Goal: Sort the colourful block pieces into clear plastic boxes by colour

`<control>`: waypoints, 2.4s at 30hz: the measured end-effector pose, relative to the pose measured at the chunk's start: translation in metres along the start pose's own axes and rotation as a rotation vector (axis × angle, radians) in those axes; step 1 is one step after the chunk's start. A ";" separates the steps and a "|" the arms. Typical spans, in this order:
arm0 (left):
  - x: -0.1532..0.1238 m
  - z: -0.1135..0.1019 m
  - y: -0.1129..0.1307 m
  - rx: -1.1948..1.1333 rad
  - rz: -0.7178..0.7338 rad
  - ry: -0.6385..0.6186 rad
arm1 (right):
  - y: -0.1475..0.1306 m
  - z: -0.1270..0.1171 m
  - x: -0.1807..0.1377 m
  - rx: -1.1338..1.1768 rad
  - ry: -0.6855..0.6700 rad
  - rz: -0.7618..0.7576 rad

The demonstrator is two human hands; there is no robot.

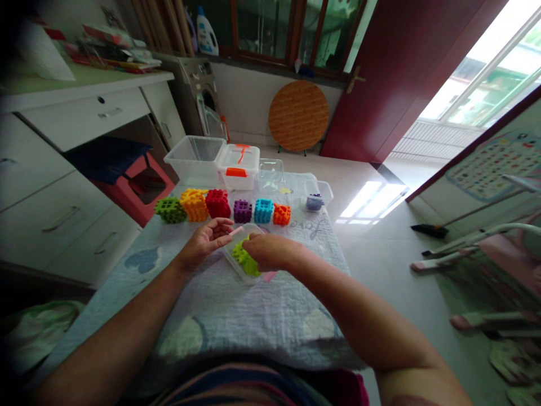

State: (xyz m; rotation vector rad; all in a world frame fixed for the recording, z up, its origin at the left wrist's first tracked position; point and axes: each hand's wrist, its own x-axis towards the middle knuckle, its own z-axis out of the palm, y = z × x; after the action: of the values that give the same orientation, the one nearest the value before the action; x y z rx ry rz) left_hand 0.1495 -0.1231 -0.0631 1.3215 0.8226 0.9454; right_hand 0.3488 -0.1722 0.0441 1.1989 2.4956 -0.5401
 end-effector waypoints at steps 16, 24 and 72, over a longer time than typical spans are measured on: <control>-0.002 0.000 0.002 -0.005 -0.012 -0.007 | 0.017 0.004 -0.016 0.175 0.165 -0.085; -0.005 0.000 0.007 -0.007 -0.030 -0.004 | 0.061 0.038 -0.080 0.343 0.599 0.295; -0.016 -0.016 0.006 -0.246 -0.374 -0.258 | -0.029 0.065 -0.019 0.169 0.693 0.370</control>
State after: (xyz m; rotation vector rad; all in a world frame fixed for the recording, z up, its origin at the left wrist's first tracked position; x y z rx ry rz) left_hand 0.1276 -0.1309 -0.0591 1.0050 0.6959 0.5466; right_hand 0.3454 -0.2322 0.0009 2.1560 2.6657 -0.2624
